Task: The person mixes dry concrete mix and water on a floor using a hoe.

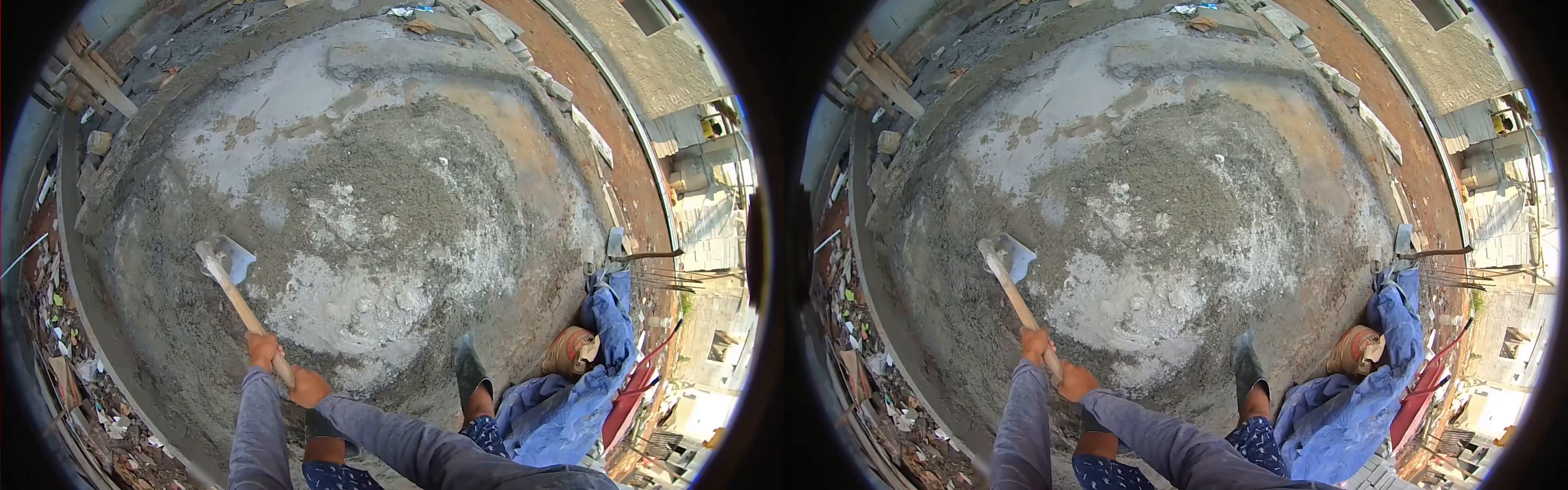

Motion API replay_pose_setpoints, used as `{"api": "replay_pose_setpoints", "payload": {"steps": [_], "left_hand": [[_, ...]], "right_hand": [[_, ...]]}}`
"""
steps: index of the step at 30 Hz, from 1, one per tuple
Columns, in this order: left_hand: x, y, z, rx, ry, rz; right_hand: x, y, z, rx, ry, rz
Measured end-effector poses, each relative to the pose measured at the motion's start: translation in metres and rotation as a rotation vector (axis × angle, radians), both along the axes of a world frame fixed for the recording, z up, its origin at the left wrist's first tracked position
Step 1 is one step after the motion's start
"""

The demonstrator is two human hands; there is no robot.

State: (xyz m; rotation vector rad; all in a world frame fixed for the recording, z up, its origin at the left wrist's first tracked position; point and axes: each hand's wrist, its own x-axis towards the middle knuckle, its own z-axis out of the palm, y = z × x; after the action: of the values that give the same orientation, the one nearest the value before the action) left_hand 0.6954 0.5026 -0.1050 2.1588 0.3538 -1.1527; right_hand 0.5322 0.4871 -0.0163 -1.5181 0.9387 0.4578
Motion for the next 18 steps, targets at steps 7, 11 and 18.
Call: {"api": "replay_pose_setpoints", "payload": {"steps": [7, 11, 18], "left_hand": [[-0.146, -0.017, 0.029, -0.069, 0.25, 0.023], [-0.198, -0.027, 0.065, -0.077, 0.362, 0.105], [-0.185, -0.092, 0.106, -0.343, 0.536, 0.389]], "right_hand": [[-0.137, -0.046, 0.067, -0.009, 0.198, 0.047], [-0.177, -0.067, 0.109, -0.094, 0.281, 0.182], [-0.188, -0.175, 0.146, -0.005, 0.102, 0.229]]}}
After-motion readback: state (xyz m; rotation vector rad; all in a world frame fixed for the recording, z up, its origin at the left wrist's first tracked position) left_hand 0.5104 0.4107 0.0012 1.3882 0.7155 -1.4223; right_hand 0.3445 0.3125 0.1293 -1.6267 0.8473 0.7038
